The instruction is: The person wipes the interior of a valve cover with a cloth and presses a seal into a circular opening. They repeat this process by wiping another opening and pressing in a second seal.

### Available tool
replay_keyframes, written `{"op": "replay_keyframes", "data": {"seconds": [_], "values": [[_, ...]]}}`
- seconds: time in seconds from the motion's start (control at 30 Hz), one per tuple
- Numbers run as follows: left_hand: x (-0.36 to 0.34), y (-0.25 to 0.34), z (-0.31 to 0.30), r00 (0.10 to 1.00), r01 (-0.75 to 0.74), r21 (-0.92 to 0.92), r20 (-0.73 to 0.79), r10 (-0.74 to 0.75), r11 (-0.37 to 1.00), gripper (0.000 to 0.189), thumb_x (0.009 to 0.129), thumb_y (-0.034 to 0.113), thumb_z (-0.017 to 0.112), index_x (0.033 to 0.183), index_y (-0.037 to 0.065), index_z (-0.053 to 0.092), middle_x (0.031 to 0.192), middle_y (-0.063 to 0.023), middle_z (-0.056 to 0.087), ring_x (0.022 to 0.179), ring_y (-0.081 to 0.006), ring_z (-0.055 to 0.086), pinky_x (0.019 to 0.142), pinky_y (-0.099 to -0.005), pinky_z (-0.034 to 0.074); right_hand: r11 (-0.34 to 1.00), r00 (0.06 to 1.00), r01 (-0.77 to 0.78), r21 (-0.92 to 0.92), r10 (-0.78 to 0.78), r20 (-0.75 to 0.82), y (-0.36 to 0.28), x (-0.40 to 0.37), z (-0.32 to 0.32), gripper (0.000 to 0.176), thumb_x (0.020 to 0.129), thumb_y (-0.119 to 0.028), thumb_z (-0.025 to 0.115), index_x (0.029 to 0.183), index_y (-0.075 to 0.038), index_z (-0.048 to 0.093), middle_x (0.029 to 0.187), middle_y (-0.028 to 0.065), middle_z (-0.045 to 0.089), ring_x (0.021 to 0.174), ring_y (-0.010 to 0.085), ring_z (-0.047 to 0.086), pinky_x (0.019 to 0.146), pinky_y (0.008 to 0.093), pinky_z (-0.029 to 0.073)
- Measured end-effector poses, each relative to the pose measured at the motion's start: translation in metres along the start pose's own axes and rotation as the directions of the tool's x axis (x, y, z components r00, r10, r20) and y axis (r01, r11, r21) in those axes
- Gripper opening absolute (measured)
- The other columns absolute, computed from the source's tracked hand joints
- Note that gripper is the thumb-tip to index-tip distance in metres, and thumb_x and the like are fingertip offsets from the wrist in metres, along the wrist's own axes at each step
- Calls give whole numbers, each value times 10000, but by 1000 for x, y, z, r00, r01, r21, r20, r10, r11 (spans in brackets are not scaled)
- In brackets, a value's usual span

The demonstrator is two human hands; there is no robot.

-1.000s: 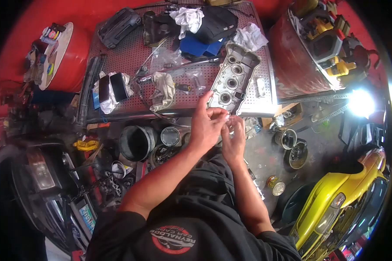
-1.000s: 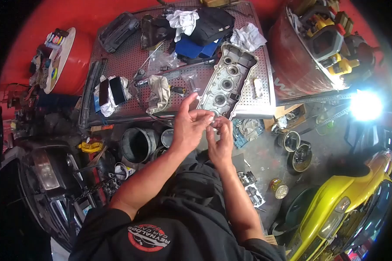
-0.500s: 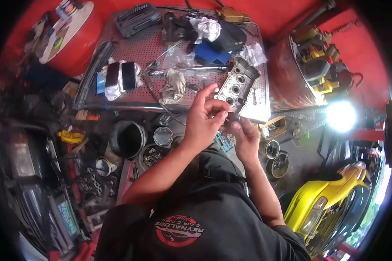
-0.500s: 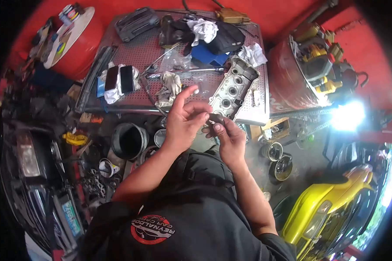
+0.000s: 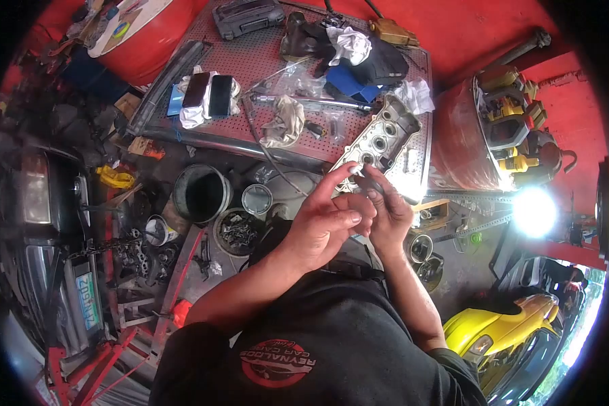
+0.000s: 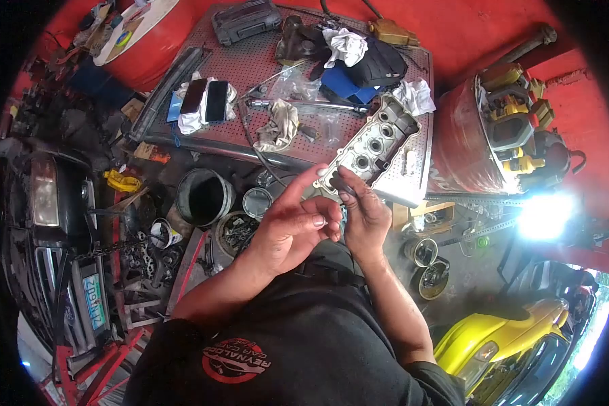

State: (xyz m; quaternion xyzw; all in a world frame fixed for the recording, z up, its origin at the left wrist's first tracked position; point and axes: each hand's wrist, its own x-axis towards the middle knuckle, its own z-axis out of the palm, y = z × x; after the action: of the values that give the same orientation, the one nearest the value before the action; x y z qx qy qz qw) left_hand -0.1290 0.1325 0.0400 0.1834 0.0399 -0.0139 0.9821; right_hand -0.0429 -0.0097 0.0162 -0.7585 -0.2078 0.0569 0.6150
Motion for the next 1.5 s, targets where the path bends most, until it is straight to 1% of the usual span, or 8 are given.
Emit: {"op": "replay_keyframes", "data": {"seconds": [0.1, 0.27, 0.67, 1.07, 1.17, 1.27, 1.47, 1.5], "values": [[0, -8, 4, 1000, 26, -4, -3, -26, 1000, 786, 900, 23, 611, 1592, 133, 254, 1071, -155, 635, 993, -221, 612, 909, -420, 486, 998, 1000, -2, 56, 2, -9, 6, -5, -5, 326, 958, 26, 639, 1278, -26, 672, 1211, 97, 732, 1079, 183, 708, 925, 309, 549], [1, -24, 4, 998, 50, 10, -27, -49, 999, 806, 902, 6, 609, 1603, 131, 232, 1081, -158, 647, 1001, -224, 617, 906, -416, 487, 997, 999, 23, -73, -25, -20, 7, -13, -16, 327, 944, 25, 656, 1267, -24, 676, 1222, 114, 729, 1083, 185, 710, 921, 314, 551], [-2, -39, -5, 996, 60, 451, -79, -27, 891, 874, 893, -72, 599, 1628, 86, 153, 1036, -174, 670, 979, -200, 632, 890, -363, 493, 979, 998, 50, -199, -58, -34, 15, -18, -23, 341, 896, 17, 712, 1231, -47, 703, 1122, 148, 752, 980, 217, 747, 812, 319, 575], [1, -29, -8, 997, 69, 700, -69, -28, 711, 825, 898, -57, 607, 1614, 62, 217, 986, -110, 686, 958, -139, 643, 912, -284, 495, 947, 1000, 0, -322, -2, -6, 7, -14, -22, 312, 897, 3, 712, 1207, -39, 703, 1053, 178, 748, 914, 268, 751, 762, 345, 576], [4, -33, -12, 999, 8, 716, -40, 29, 698, 828, 881, -69, 612, 1607, 45, 231, 913, -62, 698, 831, -64, 606, 782, -222, 476, 938, 1000, -7, -345, 5, -7, 5, -13, -21, 302, 897, 7, 708, 1195, -34, 703, 1039, 181, 748, 904, 270, 753, 751, 349, 579], [3, -30, -14, 999, 40, 750, -42, -12, 661, 820, 897, -56, 614, 1613, 69, 233, 965, -99, 690, 931, -124, 637, 891, -274, 497, 929, 1000, -3, -370, -1, -10, 4, -12, -19, 287, 898, 6, 705, 1183, -31, 704, 1025, 181, 748, 899, 276, 754, 744, 351, 580], [5, -26, -9, 998, 43, 776, -58, 3, 629, 765, 893, -53, 616, 1586, 36, 305, 957, -79, 687, 897, -104, 616, 862, -249, 484, 910, 999, -37, -413, 32, -18, 0, -8, -17, 254, 905, -12, 703, 1159, -26, 707, 992, 186, 746, 872, 296, 753, 732, 356, 578], [6, -25, -12, 999, -19, 797, -11, 45, 604, 737, 892, -49, 617, 1569, 20, 334, 957, -76, 684, 904, -103, 612, 868, -249, 479, 909, 999, -49, -414, 44, -20, 0, -8, -17, 251, 905, -14, 702, 1156, -26, 708, 986, 184, 746, 863, 299, 753, 731, 359, 578]]}}
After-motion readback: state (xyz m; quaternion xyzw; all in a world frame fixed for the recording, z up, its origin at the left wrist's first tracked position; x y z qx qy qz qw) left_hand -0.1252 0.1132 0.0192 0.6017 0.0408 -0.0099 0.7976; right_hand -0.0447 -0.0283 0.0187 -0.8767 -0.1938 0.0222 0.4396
